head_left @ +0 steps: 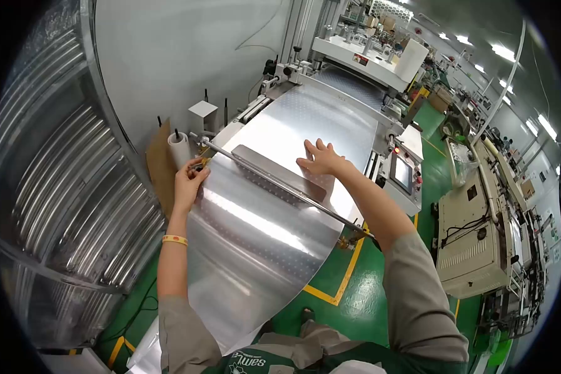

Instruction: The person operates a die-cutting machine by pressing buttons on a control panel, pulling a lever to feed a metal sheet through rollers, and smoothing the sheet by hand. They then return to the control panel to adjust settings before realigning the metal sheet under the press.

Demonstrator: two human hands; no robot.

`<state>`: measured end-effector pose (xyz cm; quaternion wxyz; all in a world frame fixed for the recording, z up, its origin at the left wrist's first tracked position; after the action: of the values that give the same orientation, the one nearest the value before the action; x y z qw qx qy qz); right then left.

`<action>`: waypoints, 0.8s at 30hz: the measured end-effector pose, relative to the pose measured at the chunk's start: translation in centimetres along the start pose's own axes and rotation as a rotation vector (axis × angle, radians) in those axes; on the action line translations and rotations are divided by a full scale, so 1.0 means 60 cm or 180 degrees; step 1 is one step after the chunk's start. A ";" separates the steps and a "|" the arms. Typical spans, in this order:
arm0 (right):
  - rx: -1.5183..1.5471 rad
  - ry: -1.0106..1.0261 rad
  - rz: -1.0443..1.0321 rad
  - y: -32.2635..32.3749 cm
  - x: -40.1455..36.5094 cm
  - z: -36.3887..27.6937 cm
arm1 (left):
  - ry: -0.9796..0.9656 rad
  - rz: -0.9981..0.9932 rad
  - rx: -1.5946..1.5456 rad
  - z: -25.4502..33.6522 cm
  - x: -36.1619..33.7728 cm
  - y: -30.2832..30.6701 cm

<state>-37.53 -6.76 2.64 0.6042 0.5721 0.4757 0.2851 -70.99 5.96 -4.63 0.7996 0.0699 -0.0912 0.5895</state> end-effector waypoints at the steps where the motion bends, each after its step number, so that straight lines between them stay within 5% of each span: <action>1: 0.0032 0.0019 -0.0004 0.002 -0.003 -0.004 | 0.0018 0.0014 -0.0009 0.004 0.001 0.001; 6: 0.0394 0.0453 0.0261 0.005 0.057 0.006 | -0.0077 0.0176 -0.0351 -0.013 0.004 0.013; 9: 0.0637 0.1820 0.2129 0.125 -0.058 -0.168 | -0.0205 0.0238 0.0166 0.016 -0.001 0.017; 11: 0.1504 0.2995 0.1632 0.133 -0.099 -0.295 | -0.0386 0.0275 0.0338 0.039 -0.001 0.018; 13: 0.0922 0.3650 0.1570 0.103 -0.115 -0.388 | -0.0540 0.0276 0.0530 0.045 0.012 0.018; 24: 0.0136 0.3178 0.1261 0.021 -0.003 -0.458 | -0.0649 0.0075 0.0650 0.040 0.046 0.011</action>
<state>-62.10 4.82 6.86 0.2274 0.4579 0.5938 0.6213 -70.95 8.21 -1.66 0.7679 0.2093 -0.1122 0.5949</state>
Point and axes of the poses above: each hand's wrist, its own x-axis towards the middle knuckle, its own y-axis out of the back of the hand, z = x × y, the point moved 6 cm from there along x, towards the middle knuckle, and after that the axes turned 1 degree about y, right-handed, at the moved point
